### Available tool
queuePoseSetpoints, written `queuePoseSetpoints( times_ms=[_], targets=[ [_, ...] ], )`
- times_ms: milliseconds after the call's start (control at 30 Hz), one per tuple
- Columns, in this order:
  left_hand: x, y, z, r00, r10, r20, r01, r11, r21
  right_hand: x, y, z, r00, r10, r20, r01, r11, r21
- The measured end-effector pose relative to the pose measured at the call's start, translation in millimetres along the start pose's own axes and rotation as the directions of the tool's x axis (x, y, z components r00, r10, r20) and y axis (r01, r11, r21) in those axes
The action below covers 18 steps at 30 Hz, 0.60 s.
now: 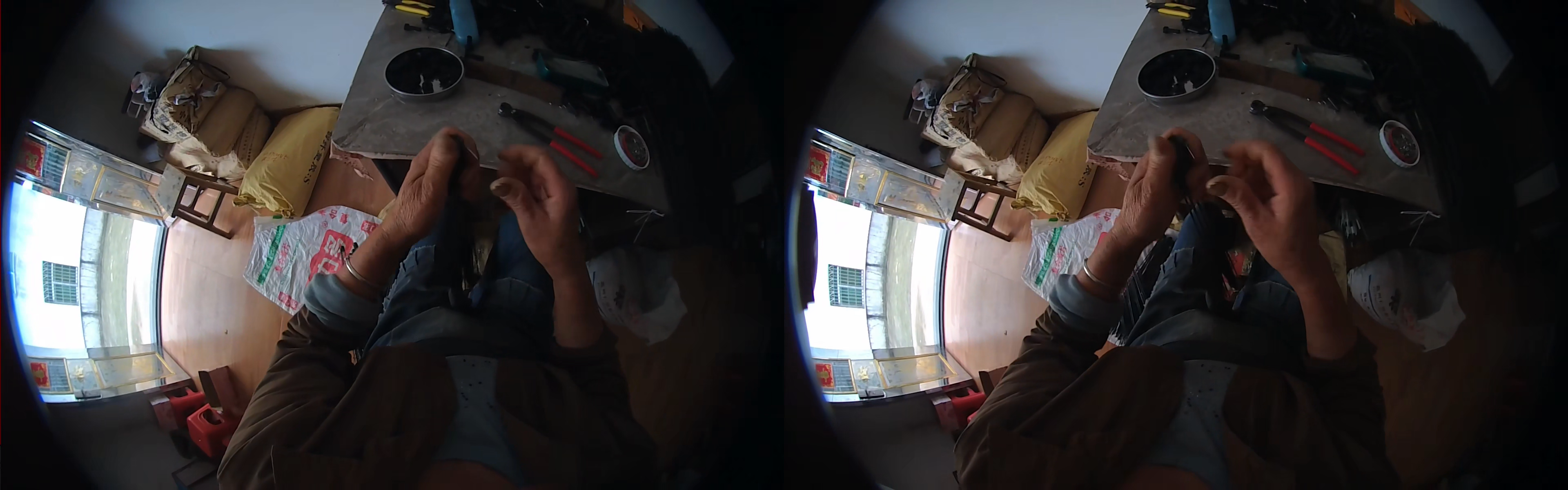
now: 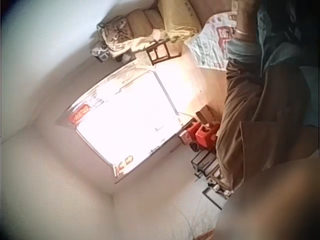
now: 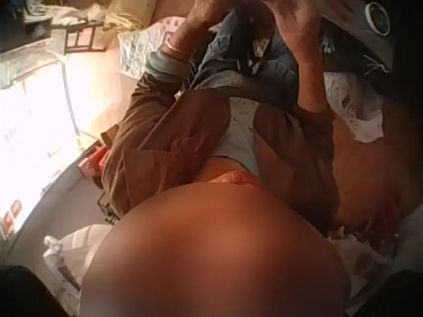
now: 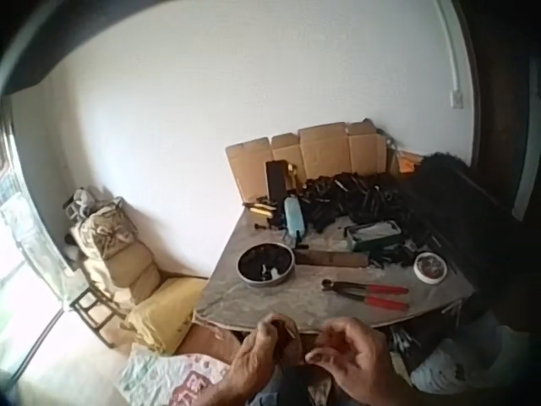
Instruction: Assembling umbrella ribs and hubs into a frame using specialized components and pliers.
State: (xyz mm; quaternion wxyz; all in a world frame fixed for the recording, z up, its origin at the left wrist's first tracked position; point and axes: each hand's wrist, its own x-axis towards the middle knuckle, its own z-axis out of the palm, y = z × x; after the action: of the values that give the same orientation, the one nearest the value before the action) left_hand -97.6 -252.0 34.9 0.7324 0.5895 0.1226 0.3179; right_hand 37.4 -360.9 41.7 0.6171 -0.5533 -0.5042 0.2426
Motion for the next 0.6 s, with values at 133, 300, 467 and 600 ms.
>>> queuePoseSetpoints(
  times_ms=[133, 300, 467, 600],
  targets=[
    [-1, -20, 9, 0.990, 0.057, -0.133, -0.057, 0.998, 0.005, 16, -9, 10, 0.962, -0.245, 0.118, 0.269, 0.924, -0.271],
    [-5, -17, 14, 0.980, -0.040, -0.194, 0.044, 0.999, 0.016, 19, -1, 7, 0.887, -0.427, 0.176, 0.457, 0.758, -0.466],
    [-3, -22, -4, 0.981, -0.117, 0.156, 0.155, 0.953, -0.260, 26, -5, -7, 0.946, -0.265, 0.188, 0.316, 0.883, -0.346],
    [-3, -27, -6, 0.964, -0.132, 0.232, 0.205, 0.923, -0.325, 29, -3, -13, 0.973, -0.063, 0.220, 0.103, 0.979, -0.174]
  ],
)
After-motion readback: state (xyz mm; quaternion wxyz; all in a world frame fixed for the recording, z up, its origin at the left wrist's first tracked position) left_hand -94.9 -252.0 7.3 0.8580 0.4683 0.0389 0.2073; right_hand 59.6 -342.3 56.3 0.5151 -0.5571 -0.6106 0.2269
